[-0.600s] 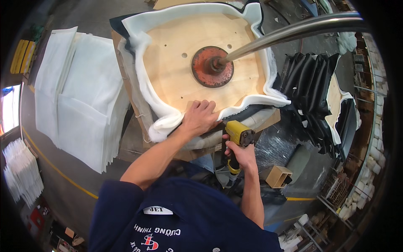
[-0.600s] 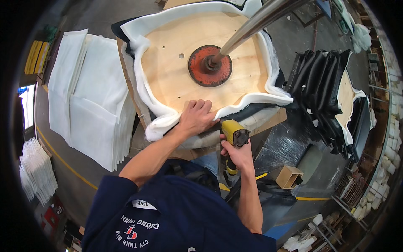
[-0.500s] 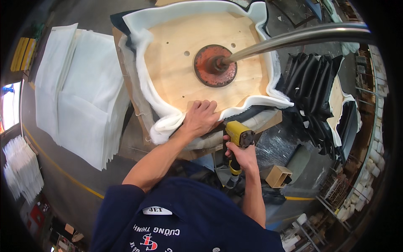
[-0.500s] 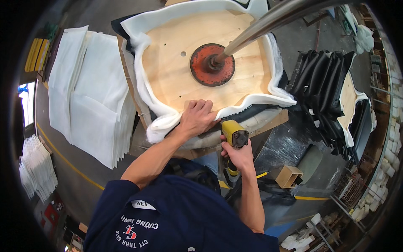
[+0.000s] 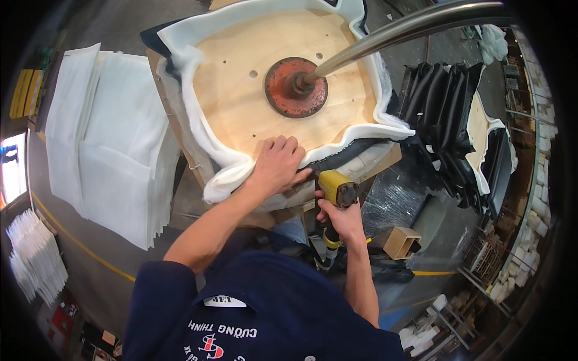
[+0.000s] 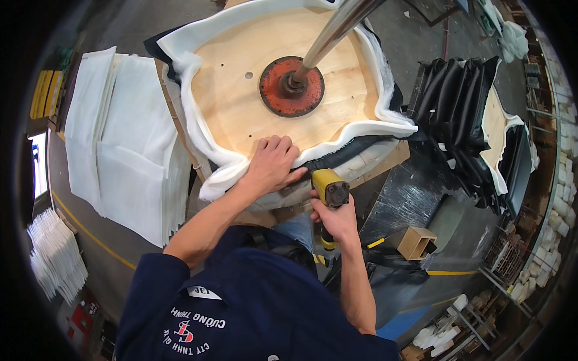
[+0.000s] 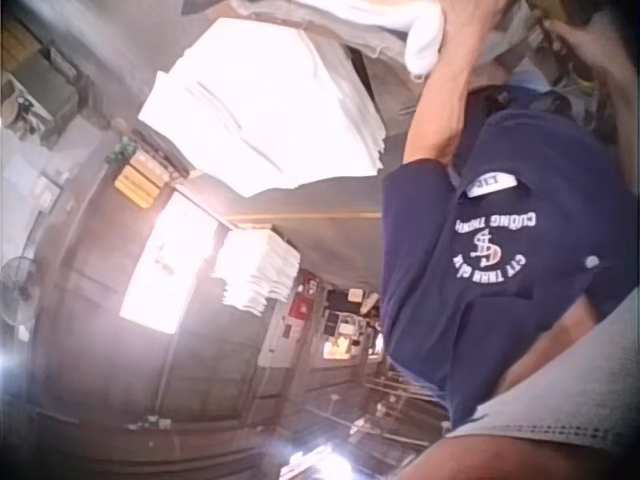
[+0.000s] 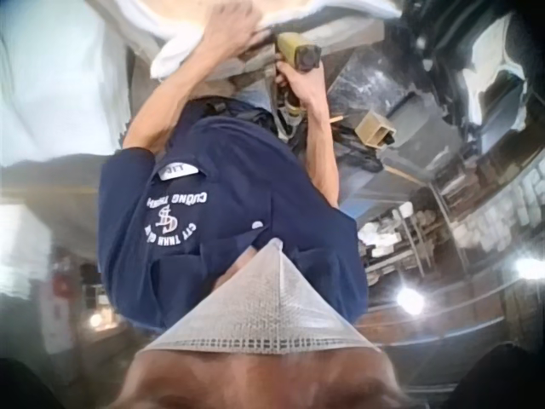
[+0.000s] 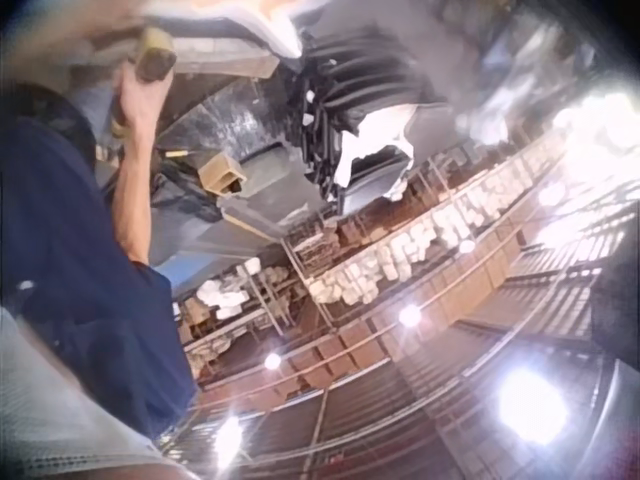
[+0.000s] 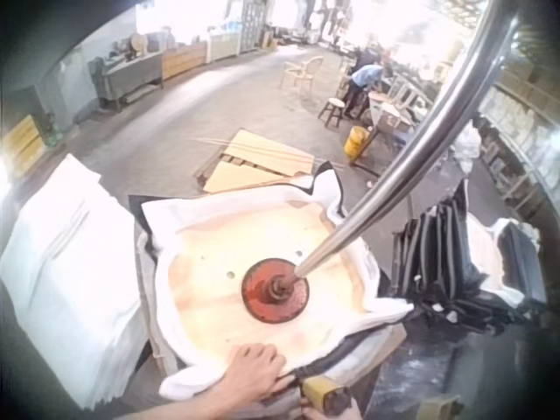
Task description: The person uses a pneumatic staple gun to attach black upholstery fabric to the edges of a chair seat base. They repeatedly staple along the perimeter, then flip the seat and place it on a stack of finished units.
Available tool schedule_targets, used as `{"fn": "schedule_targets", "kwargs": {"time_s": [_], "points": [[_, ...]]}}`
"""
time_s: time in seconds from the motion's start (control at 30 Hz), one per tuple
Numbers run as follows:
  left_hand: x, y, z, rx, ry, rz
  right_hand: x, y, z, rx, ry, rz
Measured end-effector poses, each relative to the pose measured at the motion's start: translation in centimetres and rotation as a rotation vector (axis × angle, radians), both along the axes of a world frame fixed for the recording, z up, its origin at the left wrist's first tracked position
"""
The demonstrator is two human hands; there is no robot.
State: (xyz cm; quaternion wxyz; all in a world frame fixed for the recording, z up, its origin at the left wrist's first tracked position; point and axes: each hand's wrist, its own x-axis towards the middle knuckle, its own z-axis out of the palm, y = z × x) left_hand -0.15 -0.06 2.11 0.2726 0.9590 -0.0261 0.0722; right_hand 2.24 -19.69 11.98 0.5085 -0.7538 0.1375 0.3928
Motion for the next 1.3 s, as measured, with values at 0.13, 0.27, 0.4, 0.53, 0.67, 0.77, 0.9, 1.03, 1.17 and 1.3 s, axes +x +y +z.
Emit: {"fn": "schedule_targets", "kwargs": {"time_s": [0.13,0.27,0.4,0.53,0.67,0.77,0.9,1.03,1.17,1.3], "points": [[-0.1,0.0,-0.9,-0.003,-0.040,-0.036,-0.4,-0.3,-0.3,0.047,-0.003,0.002],[-0.5,-0.8,-1.7,-0.007,-0.116,0.041,0.4,0.7,0.3,0.041,0.025,0.026],[-0.6,-1.1,-2.1,-0.040,-0.139,0.071,0.8,1.3,0.1,-0.011,0.073,0.095],[-0.1,-0.9,-2.3,-0.051,-0.090,0.062,0.9,2.5,-0.6,-0.084,0.055,0.099],[0.0,-0.7,-1.0,-0.067,-0.025,0.021,0.9,1.9,-0.1,-0.029,0.011,0.039],[-0.2,0.0,-0.6,-0.097,-0.004,0.023,0.4,0.8,-0.2,0.034,-0.005,0.006],[-1.1,-0.1,-0.5,-0.106,0.011,0.019,-1.2,-0.2,-0.9,0.084,0.011,-0.019],[-1.3,-0.8,-1.4,-0.127,-0.007,0.046,-1.1,0.7,-0.4,0.055,-0.001,0.048],[-1.7,-1.2,-1.0,-0.137,-0.021,0.079,-0.8,1.8,0.3,-0.002,0.027,0.060],[-1.7,-1.5,-1.4,-0.141,-0.032,0.099,-1.4,2.8,0.1,-0.009,-0.021,-0.008]]}}
